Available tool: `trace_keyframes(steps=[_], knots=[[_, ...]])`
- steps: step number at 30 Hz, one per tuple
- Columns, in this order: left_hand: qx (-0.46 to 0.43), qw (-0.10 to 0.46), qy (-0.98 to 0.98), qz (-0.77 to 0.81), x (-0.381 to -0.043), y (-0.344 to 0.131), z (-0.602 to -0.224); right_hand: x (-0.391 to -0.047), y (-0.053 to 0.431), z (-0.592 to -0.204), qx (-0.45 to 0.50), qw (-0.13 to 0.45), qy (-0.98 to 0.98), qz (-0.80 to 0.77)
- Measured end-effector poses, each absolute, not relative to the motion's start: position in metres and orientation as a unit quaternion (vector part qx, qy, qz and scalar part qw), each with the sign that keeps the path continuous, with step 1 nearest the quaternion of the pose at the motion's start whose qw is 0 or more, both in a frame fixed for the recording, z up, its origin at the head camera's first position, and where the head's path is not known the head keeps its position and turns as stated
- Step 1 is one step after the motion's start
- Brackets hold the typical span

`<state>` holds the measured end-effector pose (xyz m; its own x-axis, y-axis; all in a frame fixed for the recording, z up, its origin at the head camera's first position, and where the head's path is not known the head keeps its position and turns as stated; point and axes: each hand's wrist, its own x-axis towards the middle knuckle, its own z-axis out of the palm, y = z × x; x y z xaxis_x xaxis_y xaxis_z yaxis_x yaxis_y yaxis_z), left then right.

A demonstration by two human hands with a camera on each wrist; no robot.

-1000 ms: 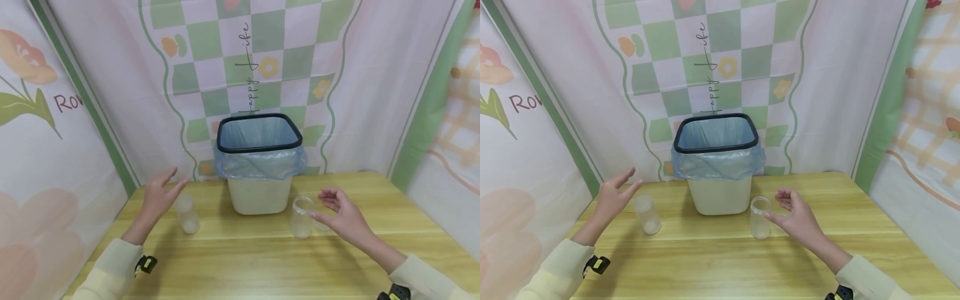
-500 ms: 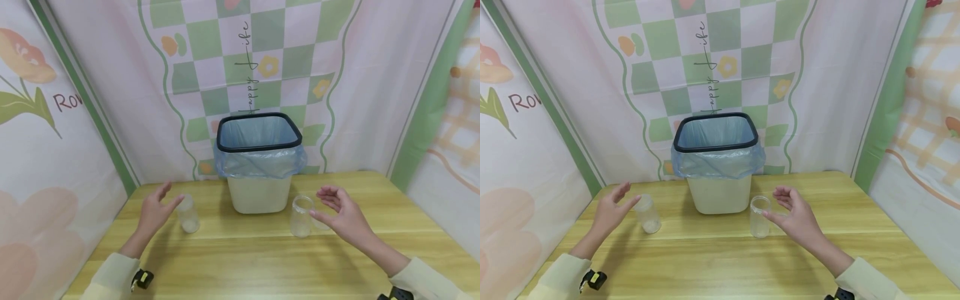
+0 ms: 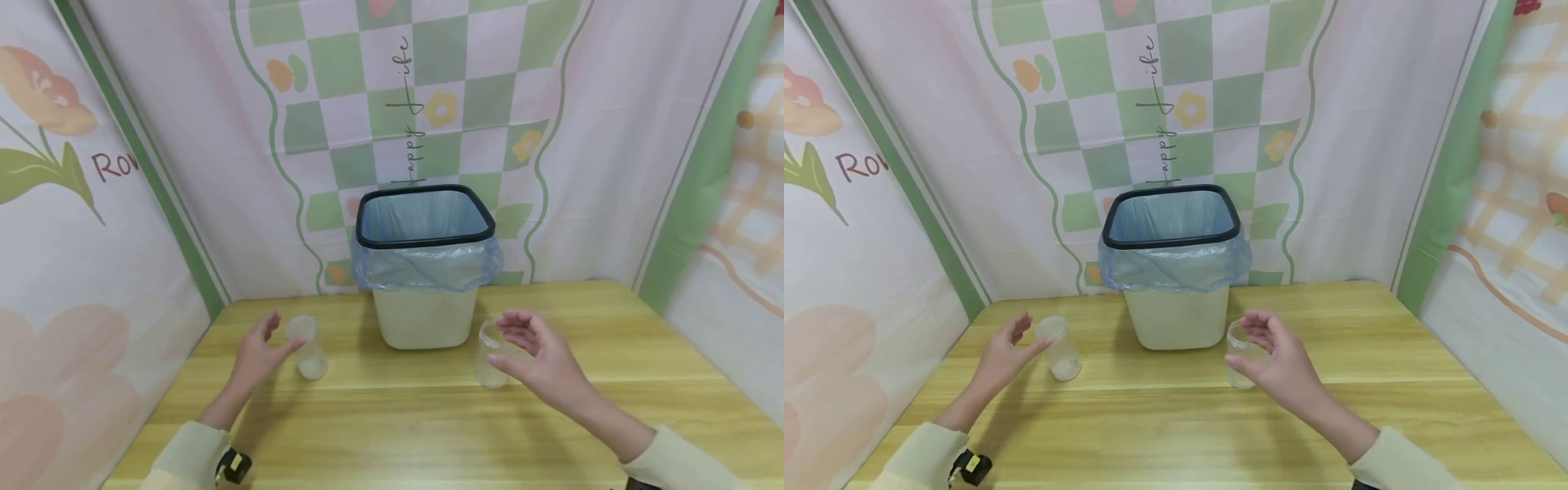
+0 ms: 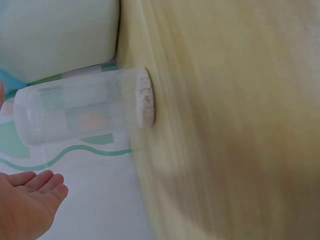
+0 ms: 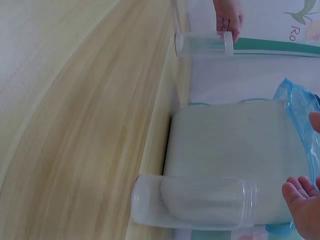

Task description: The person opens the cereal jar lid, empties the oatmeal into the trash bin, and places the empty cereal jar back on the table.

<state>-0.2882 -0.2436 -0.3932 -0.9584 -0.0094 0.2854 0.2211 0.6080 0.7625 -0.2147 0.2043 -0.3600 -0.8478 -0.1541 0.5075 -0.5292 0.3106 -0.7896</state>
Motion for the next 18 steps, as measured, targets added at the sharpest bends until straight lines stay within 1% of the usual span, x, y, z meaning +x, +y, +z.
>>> trace_keyframes(steps=[5,9,18], knots=[[-0.053,0.106,-0.886,-0.449,-0.286,-0.243,-0.401,-0.214,0.196,-0.365,0.237,0.169,-0.782,0.55],[-0.059,0.097,-0.881,-0.46,-0.287,-0.242,-0.406,-0.212,0.189,-0.369,0.247,0.163,-0.781,0.55],[-0.059,0.08,-0.87,-0.483,-0.289,-0.235,-0.419,-0.208,0.174,-0.379,0.244,0.109,-0.789,0.554]])
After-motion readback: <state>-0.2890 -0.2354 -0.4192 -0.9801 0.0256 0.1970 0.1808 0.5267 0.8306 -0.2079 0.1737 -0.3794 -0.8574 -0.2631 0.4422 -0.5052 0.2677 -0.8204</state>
